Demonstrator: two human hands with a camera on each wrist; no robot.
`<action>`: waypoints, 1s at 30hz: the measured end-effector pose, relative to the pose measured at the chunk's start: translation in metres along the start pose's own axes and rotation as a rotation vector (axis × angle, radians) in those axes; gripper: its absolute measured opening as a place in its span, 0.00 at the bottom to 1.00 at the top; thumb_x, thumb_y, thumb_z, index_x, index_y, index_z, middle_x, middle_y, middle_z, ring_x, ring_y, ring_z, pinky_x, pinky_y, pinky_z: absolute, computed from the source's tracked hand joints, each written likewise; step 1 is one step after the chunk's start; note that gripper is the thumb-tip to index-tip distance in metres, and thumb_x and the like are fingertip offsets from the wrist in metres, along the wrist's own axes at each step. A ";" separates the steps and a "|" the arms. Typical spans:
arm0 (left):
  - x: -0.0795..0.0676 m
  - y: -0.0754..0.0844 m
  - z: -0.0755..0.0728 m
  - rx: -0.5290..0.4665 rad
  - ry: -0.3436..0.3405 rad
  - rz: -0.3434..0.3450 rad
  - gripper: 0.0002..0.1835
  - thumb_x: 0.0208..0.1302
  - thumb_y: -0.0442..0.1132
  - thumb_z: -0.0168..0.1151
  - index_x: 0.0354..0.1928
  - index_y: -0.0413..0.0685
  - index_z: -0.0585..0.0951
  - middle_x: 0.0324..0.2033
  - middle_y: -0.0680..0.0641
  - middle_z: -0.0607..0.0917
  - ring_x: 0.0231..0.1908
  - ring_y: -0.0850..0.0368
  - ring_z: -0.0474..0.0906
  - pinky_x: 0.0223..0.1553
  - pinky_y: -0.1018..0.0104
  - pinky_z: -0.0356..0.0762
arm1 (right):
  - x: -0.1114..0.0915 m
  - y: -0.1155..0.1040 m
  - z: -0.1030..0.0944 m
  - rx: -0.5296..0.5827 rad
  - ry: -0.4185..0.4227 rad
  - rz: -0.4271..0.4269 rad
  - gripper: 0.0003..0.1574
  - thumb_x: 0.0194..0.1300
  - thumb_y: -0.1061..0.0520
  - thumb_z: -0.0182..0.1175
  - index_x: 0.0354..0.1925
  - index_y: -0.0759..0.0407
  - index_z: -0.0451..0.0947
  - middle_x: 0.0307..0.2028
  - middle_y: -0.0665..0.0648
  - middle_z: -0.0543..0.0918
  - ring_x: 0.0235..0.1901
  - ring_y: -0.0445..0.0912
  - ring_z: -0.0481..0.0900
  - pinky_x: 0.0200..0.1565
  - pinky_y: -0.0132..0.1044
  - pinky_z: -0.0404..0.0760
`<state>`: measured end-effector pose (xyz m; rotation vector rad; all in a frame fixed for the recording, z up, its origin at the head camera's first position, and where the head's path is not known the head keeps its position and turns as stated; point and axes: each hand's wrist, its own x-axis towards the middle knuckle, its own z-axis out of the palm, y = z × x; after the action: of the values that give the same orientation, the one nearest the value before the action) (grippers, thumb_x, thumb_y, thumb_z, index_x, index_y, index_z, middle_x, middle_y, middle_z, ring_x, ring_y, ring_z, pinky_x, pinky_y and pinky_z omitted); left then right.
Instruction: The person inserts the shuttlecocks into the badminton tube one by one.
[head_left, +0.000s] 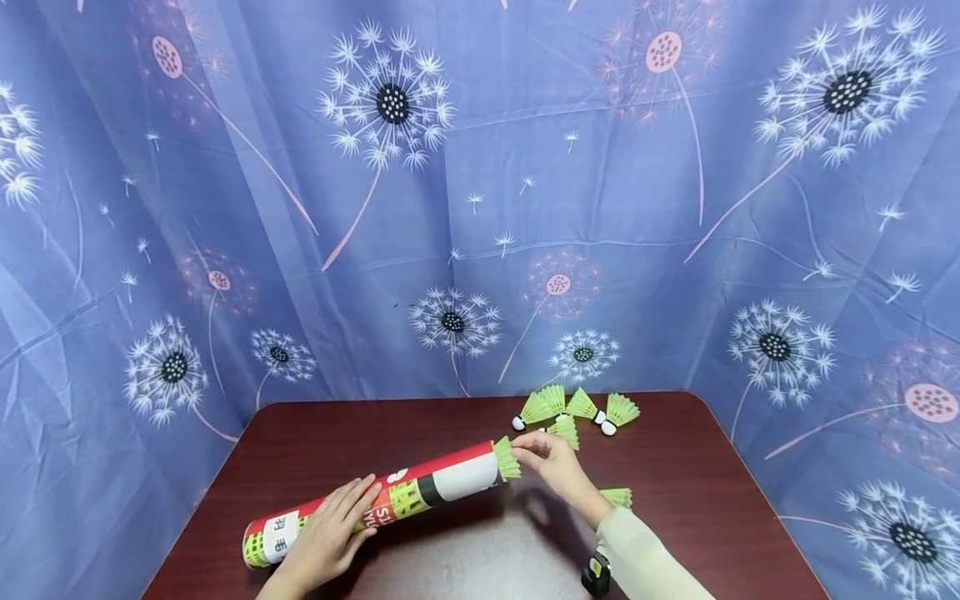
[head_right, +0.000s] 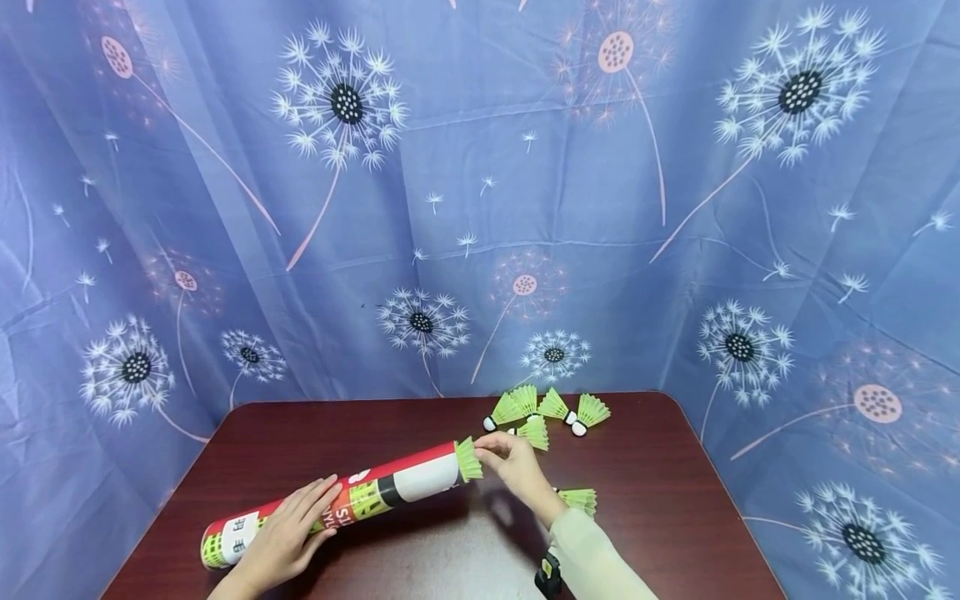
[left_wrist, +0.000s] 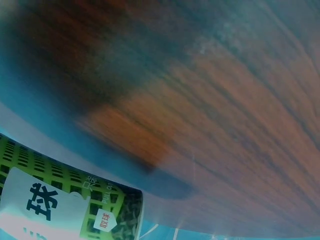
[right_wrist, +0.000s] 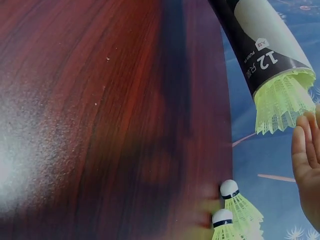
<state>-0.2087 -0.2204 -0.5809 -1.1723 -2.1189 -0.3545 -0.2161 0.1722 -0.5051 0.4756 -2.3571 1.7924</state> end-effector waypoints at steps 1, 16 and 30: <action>0.000 0.000 0.000 0.000 0.007 0.004 0.29 0.73 0.52 0.48 0.62 0.34 0.73 0.62 0.37 0.74 0.52 0.37 0.75 0.72 0.63 0.49 | 0.001 0.005 0.000 -0.001 0.001 0.004 0.10 0.60 0.71 0.62 0.41 0.77 0.80 0.38 0.73 0.83 0.34 0.39 0.81 0.36 0.27 0.81; 0.002 0.003 -0.002 -0.010 0.039 0.013 0.29 0.73 0.51 0.48 0.61 0.32 0.73 0.61 0.36 0.74 0.52 0.37 0.75 0.71 0.62 0.51 | 0.000 0.027 0.008 0.046 0.005 0.045 0.07 0.61 0.65 0.64 0.38 0.70 0.83 0.34 0.65 0.85 0.30 0.39 0.82 0.38 0.49 0.85; 0.006 0.002 -0.001 -0.015 0.032 0.025 0.29 0.73 0.51 0.48 0.62 0.33 0.73 0.61 0.36 0.73 0.52 0.37 0.74 0.72 0.62 0.50 | 0.000 0.009 0.021 0.020 -0.025 0.034 0.05 0.60 0.71 0.61 0.35 0.74 0.81 0.33 0.68 0.85 0.30 0.37 0.80 0.34 0.33 0.84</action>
<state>-0.2085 -0.2158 -0.5769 -1.1927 -2.0755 -0.3757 -0.2175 0.1539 -0.5187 0.4658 -2.3808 1.8368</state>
